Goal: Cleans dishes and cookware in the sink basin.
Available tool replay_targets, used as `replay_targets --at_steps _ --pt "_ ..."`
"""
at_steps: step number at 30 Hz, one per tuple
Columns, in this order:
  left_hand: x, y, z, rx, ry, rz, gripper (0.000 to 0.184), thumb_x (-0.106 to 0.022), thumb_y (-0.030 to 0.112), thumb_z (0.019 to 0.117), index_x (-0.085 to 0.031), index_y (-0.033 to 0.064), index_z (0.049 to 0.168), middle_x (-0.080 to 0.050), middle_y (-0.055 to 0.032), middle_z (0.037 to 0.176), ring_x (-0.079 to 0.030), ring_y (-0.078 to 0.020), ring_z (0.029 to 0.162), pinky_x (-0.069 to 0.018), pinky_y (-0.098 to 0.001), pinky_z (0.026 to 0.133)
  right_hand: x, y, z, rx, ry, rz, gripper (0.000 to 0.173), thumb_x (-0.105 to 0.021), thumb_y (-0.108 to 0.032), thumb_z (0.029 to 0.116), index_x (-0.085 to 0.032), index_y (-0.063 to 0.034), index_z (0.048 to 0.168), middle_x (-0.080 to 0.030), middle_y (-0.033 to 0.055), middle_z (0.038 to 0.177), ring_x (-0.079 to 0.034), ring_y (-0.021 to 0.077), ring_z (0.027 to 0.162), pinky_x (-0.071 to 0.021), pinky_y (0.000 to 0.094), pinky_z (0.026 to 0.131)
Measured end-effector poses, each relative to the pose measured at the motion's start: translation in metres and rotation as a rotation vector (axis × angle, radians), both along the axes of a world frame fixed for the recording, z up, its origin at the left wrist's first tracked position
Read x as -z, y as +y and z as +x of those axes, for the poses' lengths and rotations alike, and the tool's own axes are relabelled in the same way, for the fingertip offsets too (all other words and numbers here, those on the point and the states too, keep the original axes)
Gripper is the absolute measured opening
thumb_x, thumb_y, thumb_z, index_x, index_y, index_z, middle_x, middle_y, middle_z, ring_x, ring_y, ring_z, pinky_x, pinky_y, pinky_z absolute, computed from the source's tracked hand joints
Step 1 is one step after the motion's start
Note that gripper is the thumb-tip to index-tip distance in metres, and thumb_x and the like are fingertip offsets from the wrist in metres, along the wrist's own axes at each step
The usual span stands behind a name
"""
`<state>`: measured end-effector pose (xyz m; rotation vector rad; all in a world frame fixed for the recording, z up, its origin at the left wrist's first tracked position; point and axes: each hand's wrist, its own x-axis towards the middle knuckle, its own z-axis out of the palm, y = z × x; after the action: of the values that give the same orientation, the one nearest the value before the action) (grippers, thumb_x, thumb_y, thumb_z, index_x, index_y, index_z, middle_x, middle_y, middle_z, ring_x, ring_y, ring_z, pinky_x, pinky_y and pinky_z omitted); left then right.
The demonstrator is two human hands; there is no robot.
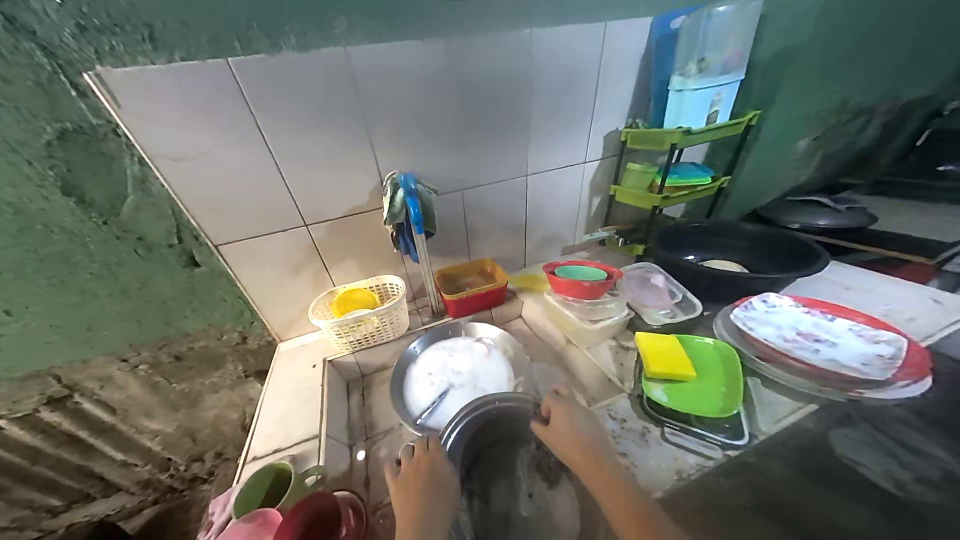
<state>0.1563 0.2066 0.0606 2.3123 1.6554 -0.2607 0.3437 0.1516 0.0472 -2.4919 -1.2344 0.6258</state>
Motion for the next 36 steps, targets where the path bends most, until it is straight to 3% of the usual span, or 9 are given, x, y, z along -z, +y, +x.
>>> replay_targets --at_steps 7,12,17,26,36 --pt "-0.008 0.023 0.023 0.136 0.160 0.000 0.044 -0.031 0.029 0.1126 -0.055 0.0028 0.139 -0.056 -0.0158 0.144 -0.045 -0.0323 0.142 -0.0227 -0.0570 0.119 0.000 0.004 0.002 -0.106 0.024 -0.003 0.029 -0.060 -0.021 0.1004 -0.067 0.0010 0.118 -0.051 0.0171 0.143 -0.062 0.0304 0.120 -0.0509 0.0446 0.101" --pt "-0.008 0.045 0.041 0.281 0.195 -0.007 0.046 -0.031 0.033 0.1129 -0.055 0.0029 0.139 -0.056 -0.0168 0.143 -0.046 -0.0360 0.139 -0.0273 -0.0597 0.115 0.001 0.010 0.005 -0.201 0.052 -0.003 0.029 -0.059 -0.020 0.1009 -0.066 0.0008 0.119 -0.050 0.0173 0.145 -0.059 0.0312 0.123 -0.0492 0.0452 0.103" --pt "-0.008 0.050 0.060 0.376 0.181 -0.026 0.044 -0.031 0.031 0.1130 -0.056 0.0021 0.136 -0.058 -0.0172 0.140 -0.049 -0.0343 0.136 -0.0313 -0.0557 0.113 0.000 0.017 0.007 -0.339 0.055 -0.010 0.030 -0.056 -0.018 0.1021 -0.064 0.0015 0.124 -0.049 0.0181 0.145 -0.061 0.0321 0.120 -0.0498 0.0468 0.101" --pt "-0.006 0.057 0.074 0.404 0.155 -0.096 0.044 -0.030 0.032 0.1132 -0.055 0.0030 0.136 -0.058 -0.0177 0.138 -0.049 -0.0353 0.136 -0.0308 -0.0579 0.113 0.003 0.027 0.016 -0.432 0.092 -0.024 0.030 -0.058 -0.017 0.1009 -0.062 0.0020 0.124 -0.049 0.0183 0.144 -0.059 0.0347 0.121 -0.0490 0.0497 0.101" --pt "0.000 0.051 0.032 0.247 -0.039 -0.215 0.043 -0.031 0.027 0.1130 -0.047 0.0096 0.149 -0.055 -0.0143 0.146 -0.043 -0.0336 0.142 -0.0219 -0.0602 0.118 0.000 0.025 0.016 -0.436 0.100 -0.013 0.027 -0.060 -0.021 0.1002 -0.067 0.0005 0.115 -0.056 0.0164 0.138 -0.064 0.0313 0.112 -0.0510 0.0483 0.096"
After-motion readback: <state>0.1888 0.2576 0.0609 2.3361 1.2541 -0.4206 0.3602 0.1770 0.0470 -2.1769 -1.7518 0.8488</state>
